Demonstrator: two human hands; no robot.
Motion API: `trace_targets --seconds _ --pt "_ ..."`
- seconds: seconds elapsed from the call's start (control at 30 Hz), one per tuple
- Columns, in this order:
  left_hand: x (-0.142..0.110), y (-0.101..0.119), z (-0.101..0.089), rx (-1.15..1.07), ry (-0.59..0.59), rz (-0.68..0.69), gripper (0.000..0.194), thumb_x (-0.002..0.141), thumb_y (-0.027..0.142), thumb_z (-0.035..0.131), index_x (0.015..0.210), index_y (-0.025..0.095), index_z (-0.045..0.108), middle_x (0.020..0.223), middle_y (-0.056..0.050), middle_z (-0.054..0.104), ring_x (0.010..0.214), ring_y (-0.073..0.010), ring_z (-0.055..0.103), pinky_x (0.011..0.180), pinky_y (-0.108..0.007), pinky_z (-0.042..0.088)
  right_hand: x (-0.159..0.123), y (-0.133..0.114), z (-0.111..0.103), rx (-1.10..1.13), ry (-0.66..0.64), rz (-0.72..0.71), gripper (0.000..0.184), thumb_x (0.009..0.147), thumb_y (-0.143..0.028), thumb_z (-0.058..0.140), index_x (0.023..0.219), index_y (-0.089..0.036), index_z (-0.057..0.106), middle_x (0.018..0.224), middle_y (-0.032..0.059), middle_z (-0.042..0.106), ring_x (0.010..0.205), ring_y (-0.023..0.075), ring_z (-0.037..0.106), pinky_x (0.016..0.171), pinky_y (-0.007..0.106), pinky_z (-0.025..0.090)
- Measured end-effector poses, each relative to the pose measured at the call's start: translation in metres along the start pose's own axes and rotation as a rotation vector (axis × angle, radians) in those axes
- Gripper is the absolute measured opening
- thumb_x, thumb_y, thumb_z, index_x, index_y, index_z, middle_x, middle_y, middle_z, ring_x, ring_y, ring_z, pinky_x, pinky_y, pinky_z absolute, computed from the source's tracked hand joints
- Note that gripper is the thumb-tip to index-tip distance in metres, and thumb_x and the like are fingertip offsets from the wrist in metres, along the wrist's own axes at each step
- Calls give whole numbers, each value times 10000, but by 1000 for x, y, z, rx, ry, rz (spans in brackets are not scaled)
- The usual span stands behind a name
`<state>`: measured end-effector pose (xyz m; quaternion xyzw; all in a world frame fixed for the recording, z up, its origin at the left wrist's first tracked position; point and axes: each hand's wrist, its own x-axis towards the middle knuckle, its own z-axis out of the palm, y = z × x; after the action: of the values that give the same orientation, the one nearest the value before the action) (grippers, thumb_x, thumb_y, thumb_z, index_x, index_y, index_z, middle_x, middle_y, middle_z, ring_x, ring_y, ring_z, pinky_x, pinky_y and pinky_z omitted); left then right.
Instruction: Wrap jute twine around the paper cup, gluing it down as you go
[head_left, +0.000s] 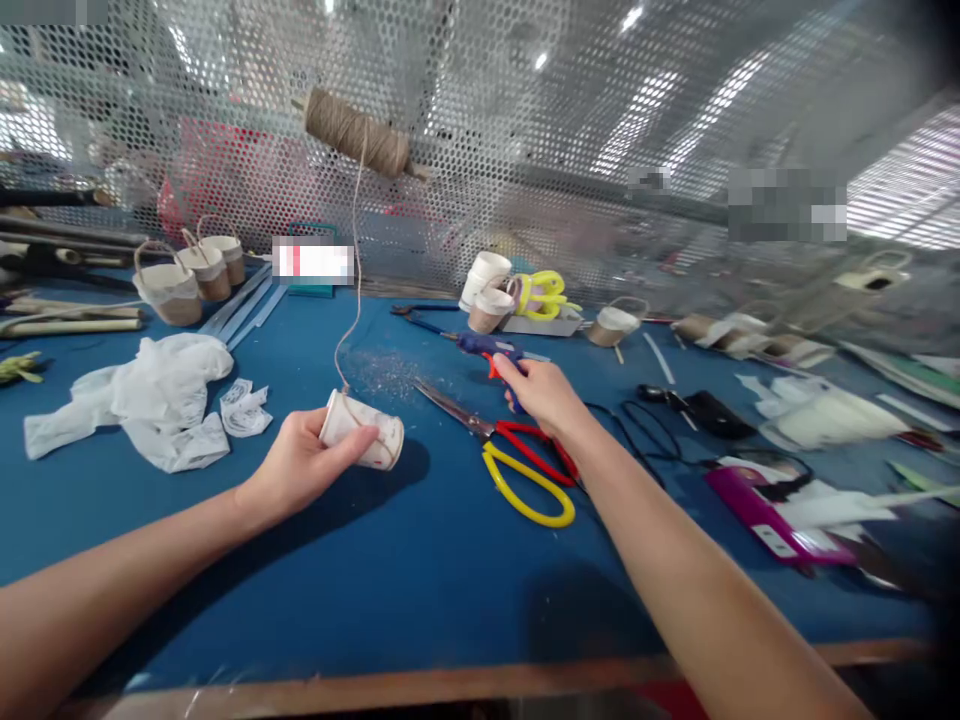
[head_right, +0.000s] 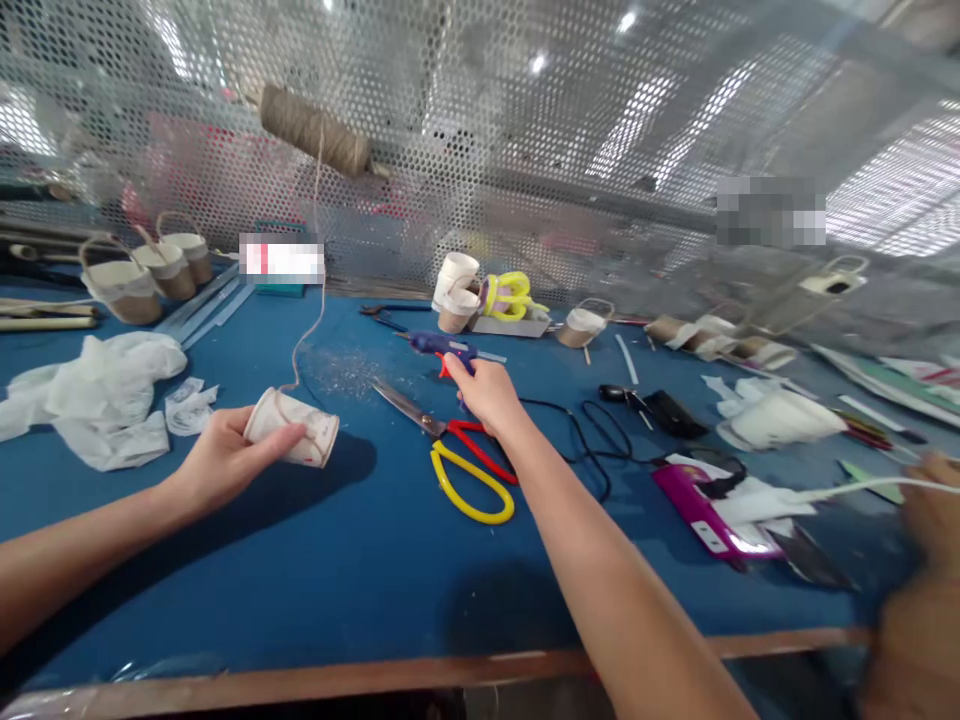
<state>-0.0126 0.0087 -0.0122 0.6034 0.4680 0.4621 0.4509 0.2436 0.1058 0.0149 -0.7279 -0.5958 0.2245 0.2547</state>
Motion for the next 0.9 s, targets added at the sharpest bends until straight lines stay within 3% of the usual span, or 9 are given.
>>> trace_targets --seconds 0.13,0.3,0.37,0.5,0.57,0.63,0.73,0.9 --pt "-3 2 -1 42 -33 53 245 755 330 568 723 117 685 743 -58 728 661 -171 658 583 -215 503 14 3 4 -161 -33 42 294 852 -321 486 1105 -172 509 1111 71 530 917 178 548 764 382 470" --pt "-6 2 0 134 -80 118 291 770 338 537 675 101 675 696 -69 707 619 -161 626 543 -209 474 -6 -18 8 -206 -74 -63 260 862 -317 465 1078 -191 538 1155 85 516 962 181 529 815 384 446" --pt "-8 1 1 194 -102 139 304 774 345 527 662 99 667 616 -51 677 543 -138 587 487 -200 441 -25 -35 15 -147 -205 -182 296 855 -383 451 921 -163 637 1094 105 571 994 206 525 845 345 420" --pt "-13 2 3 340 -181 258 304 786 340 503 626 117 632 469 10 542 422 -81 434 413 -186 337 -63 -67 33 22 -571 -369 538 854 -554 286 766 -217 697 864 36 673 858 159 590 776 283 449" --pt "-14 4 4 420 -201 348 307 780 328 508 563 128 594 454 16 497 425 -79 393 427 -200 319 -75 -77 40 205 -771 -385 575 851 -576 246 836 -216 695 844 36 677 847 150 590 773 286 446" --pt "-15 6 4 479 -198 399 317 770 314 520 508 139 558 452 14 477 430 -82 380 440 -215 312 -80 -82 43 436 -865 -358 454 834 -542 370 926 -217 673 867 30 672 844 143 582 764 284 443" --pt "-15 8 5 447 -195 350 285 757 290 536 512 147 561 454 21 483 420 -78 385 431 -211 311 -83 -82 41 672 -780 -355 204 752 -369 601 848 -208 680 905 12 658 853 123 565 768 254 426" --pt "-12 10 5 -17 -222 -11 220 746 339 575 739 138 664 651 -25 677 550 -119 579 538 -214 454 -91 -75 24 796 -502 -408 113 738 -299 623 750 -203 680 776 -6 649 702 82 538 641 214 410"
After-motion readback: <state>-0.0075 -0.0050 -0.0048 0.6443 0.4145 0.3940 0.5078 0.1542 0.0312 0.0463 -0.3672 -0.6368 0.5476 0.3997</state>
